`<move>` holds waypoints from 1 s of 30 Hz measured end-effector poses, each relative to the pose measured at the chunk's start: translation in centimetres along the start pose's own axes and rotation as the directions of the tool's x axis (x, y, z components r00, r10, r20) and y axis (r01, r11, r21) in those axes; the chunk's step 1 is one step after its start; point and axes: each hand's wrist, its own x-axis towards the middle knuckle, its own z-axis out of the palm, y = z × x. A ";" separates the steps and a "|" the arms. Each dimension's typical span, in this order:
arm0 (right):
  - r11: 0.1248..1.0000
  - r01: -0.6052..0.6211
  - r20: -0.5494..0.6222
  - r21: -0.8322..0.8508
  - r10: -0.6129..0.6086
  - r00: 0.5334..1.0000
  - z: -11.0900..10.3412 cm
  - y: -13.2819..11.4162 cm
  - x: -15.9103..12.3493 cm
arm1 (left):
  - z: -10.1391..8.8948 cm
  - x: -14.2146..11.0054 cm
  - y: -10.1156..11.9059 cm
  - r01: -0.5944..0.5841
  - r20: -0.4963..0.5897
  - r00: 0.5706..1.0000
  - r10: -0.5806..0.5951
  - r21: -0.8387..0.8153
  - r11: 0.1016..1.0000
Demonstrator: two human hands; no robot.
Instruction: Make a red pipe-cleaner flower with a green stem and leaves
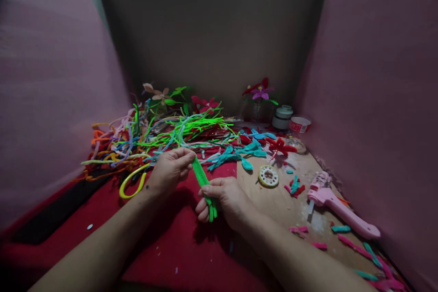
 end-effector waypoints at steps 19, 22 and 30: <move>0.997 0.032 0.056 0.076 -0.036 0.998 -0.8 0.0 0.4 | 0.3 -0.4 -1.4 0.311 0.493 0.823 -0.281 0.021 0.950; 0.998 0.010 0.066 0.060 -0.014 0.998 -0.8 -0.1 0.3 | 0.3 -0.3 -1.5 0.287 0.480 0.837 -0.262 0.021 0.958; 0.999 -0.031 0.079 0.009 0.031 0.996 -0.8 -0.3 0.6 | 0.5 -0.5 -1.0 0.262 0.450 0.856 -0.255 0.048 0.964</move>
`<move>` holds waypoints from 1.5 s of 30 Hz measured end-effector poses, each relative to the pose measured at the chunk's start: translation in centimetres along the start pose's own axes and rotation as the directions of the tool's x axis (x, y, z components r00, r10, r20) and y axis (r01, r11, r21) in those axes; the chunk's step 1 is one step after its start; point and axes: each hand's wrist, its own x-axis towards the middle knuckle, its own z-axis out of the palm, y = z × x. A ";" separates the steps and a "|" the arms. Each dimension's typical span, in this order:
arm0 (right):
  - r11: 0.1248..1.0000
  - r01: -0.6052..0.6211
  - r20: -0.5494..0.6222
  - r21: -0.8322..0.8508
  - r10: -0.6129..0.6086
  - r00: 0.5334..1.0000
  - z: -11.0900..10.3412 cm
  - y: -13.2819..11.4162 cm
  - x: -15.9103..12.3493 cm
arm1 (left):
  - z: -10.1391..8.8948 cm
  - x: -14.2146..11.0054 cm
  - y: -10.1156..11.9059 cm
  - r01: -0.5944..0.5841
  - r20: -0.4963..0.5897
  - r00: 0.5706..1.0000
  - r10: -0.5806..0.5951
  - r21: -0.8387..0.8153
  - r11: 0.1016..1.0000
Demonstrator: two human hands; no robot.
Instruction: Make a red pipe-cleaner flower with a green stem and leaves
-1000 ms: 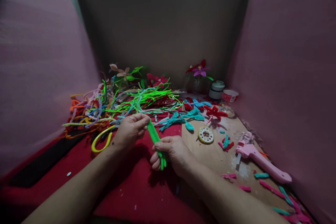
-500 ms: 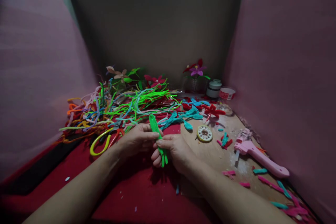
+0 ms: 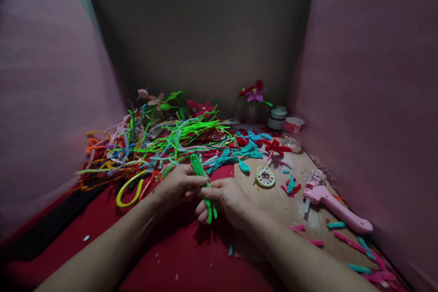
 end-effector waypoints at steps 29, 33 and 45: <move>1.000 0.001 -0.043 0.009 -0.001 0.999 -0.8 -0.9 0.4 | -1.4 -0.6 1.8 -0.332 -0.398 0.796 0.456 0.344 0.878; 0.999 0.002 -0.045 -0.041 -0.004 0.999 -0.9 -0.8 0.4 | -1.2 -1.6 2.7 -0.453 0.120 0.630 0.768 0.860 0.237; 0.961 -0.102 0.081 -0.256 0.126 0.989 -0.9 -2.2 -0.6 | -0.3 -1.5 1.4 -0.575 0.568 0.725 0.390 0.810 -0.110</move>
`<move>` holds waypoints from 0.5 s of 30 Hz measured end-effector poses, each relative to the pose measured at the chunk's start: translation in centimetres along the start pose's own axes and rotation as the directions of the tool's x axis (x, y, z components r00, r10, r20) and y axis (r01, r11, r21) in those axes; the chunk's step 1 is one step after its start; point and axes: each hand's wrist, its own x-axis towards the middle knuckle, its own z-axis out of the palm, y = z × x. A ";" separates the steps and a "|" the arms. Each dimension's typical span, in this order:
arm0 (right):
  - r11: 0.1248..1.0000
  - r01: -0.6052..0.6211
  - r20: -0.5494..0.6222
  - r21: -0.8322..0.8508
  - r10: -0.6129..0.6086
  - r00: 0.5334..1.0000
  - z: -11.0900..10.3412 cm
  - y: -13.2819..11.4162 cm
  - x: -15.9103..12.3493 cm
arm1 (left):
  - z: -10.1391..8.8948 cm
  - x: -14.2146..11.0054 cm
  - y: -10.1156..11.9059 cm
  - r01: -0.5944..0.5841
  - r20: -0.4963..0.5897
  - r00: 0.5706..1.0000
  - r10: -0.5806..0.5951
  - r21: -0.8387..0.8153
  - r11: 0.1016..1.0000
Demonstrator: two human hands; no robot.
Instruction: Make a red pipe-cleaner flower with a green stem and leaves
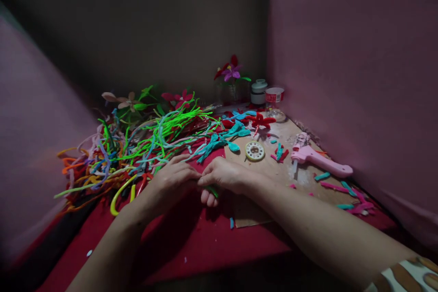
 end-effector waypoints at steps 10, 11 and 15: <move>1.000 -0.006 0.087 -0.010 0.007 0.996 -1.0 0.0 -0.2 | 0.9 -0.2 0.0 -0.001 0.039 0.999 0.000 0.024 1.000; 1.000 0.001 0.090 -0.010 0.000 0.996 -1.0 -0.1 -0.3 | 0.9 -0.2 0.0 0.001 0.021 1.000 -0.002 0.026 1.000; 0.998 0.070 0.062 -0.010 -0.069 0.996 -1.0 -0.6 -0.6 | 0.8 -0.2 -0.1 0.057 -0.037 0.998 -0.055 0.069 0.996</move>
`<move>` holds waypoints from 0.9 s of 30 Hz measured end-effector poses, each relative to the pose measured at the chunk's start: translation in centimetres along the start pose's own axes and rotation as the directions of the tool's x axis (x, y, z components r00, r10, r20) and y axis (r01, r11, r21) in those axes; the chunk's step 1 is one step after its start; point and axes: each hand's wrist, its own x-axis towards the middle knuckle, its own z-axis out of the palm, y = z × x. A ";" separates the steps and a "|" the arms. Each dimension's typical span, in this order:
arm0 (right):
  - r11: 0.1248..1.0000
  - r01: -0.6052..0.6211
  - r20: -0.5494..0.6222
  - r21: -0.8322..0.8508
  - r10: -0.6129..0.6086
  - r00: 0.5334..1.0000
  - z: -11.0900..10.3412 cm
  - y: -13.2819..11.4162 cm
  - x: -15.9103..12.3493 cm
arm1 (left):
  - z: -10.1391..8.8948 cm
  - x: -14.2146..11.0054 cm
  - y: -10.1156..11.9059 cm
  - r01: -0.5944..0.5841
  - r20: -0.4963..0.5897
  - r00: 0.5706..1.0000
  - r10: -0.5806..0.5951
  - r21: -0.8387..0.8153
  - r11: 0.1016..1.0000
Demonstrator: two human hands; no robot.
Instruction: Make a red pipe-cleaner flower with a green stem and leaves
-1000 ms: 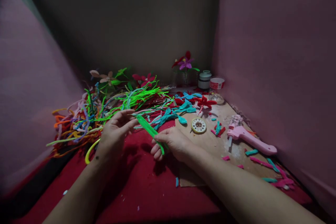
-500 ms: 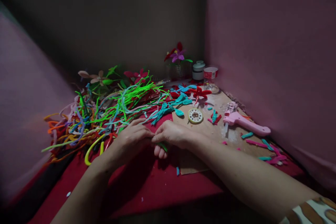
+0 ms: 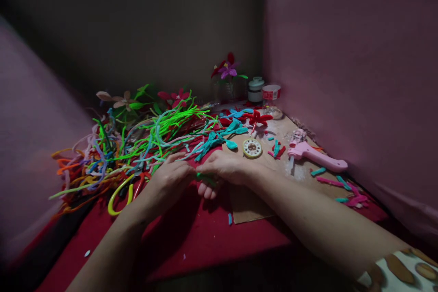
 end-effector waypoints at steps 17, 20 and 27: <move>0.954 0.256 -0.487 -0.155 -0.300 0.821 1.1 -0.1 0.7 | -0.4 0.6 0.4 0.578 -0.010 0.745 -0.667 -0.489 0.653; 0.892 0.246 -0.470 -0.379 -0.414 0.780 1.1 0.3 0.9 | -0.1 0.7 0.5 0.594 0.029 0.728 -0.685 -0.526 0.608; 0.641 0.243 -0.367 -0.728 -0.664 0.651 1.2 0.6 0.8 | 0.3 0.6 0.2 0.601 0.030 0.721 -0.692 -0.524 0.604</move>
